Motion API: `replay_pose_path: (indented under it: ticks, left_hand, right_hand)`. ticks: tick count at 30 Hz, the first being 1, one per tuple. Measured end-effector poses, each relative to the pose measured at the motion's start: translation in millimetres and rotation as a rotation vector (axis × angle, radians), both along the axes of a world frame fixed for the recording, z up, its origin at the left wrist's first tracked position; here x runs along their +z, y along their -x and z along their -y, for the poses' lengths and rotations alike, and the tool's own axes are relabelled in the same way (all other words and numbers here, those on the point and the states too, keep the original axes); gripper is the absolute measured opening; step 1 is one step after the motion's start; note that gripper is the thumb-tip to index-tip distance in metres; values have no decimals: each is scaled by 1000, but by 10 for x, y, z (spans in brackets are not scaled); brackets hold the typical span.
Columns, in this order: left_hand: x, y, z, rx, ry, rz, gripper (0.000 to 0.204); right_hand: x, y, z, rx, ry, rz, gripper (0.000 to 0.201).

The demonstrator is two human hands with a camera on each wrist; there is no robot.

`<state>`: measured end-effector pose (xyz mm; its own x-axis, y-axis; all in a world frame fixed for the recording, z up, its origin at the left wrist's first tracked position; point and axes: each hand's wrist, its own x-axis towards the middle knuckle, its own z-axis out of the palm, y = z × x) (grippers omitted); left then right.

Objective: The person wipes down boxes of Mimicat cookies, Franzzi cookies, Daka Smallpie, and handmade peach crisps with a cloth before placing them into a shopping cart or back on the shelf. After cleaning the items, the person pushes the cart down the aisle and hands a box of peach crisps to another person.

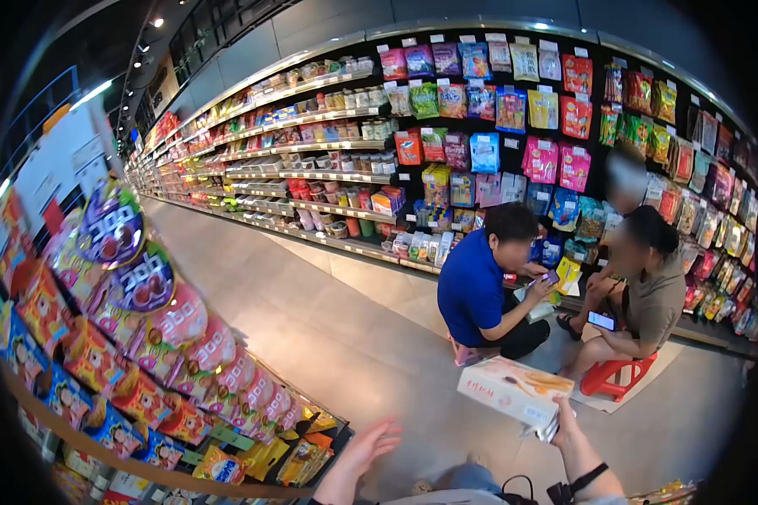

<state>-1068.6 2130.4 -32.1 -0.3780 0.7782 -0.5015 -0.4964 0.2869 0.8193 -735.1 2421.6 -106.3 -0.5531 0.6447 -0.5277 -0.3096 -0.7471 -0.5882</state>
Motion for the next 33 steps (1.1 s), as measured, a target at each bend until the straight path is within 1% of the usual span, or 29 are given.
replay_pose_path:
  ticks: [1,3,5,7,9,10,11,12,13,14,15,16,17,19,20,22,23,25,27,29,31,32,33]
  left_hand:
    - [-104,104,58,75,-2,60,52]
    - [-389,264,232,274,74,9,54]
    - [-580,310,430,510,129,69,49]
    - [-752,243,645,748,215,134,47]
    - [-771,52,734,975,209,234,30]
    - [-937,1,854,959,251,235,30]
    - [-1176,-25,1005,970,248,272,32]
    - [-1308,-60,1066,984,242,310,36]
    - [-1331,-122,1034,978,274,316,36]
    - [-1363,-198,999,1010,281,338,34]
    - [-1384,-266,931,1047,280,359,34]
    - [-1407,-325,864,1055,298,341,39]
    - [-1345,-381,730,1062,313,347,39]
    - [-1192,-459,429,1045,341,322,50]
    - [-1243,-462,401,1051,350,326,50]
    - [-1372,-405,380,1047,335,361,45]
    - [-1336,-414,305,1055,339,359,45]
    - [-1243,-430,157,1028,399,272,46]
    - [-1084,-497,-32,1082,399,234,47]
    - [-1016,-599,-90,1166,389,198,49]
    - [-1033,-717,-70,1140,372,206,47]
    - [-1007,-804,-92,1181,366,221,44]
    - [-997,-909,-100,1204,353,228,42]
  right_hand:
    - [-169,106,-222,-43,9,6,59]
    - [-325,334,-674,-73,41,42,54]
    - [-475,547,-1127,-129,135,49,53]
    - [-580,735,-1550,-163,192,1,52]
    - [-889,846,-2000,-127,166,-36,53]
    - [-1110,931,-2215,-200,163,-50,52]
    - [-1307,1006,-2398,-272,158,-61,53]
    - [-1431,1070,-2554,-340,146,-34,53]
    - [-1496,1125,-2686,-400,127,-8,53]
    - [-1518,1141,-2795,-404,142,13,53]
    - [-1520,1185,-2916,-461,164,11,52]
    - [-1517,1252,-3024,-514,184,9,52]
    - [-1462,1304,-3098,-508,192,24,52]
    - [-1178,1378,-3160,-550,288,68,51]
    - [-1100,1410,-3207,-558,325,45,52]
    - [-1159,1421,-3339,-534,326,20,52]
    - [-1238,1447,-3397,-514,322,-17,53]
    - [-1362,1460,-3460,-460,327,-61,55]
    - [-1398,1506,-3496,-388,326,-114,56]
    - [-1367,1542,-3457,-380,402,27,57]
    - [-1295,1598,-3410,-270,351,8,58]
    - [-1712,1600,-3583,-177,309,-83,58]
    - [-1612,1618,-3548,-132,309,-109,66]
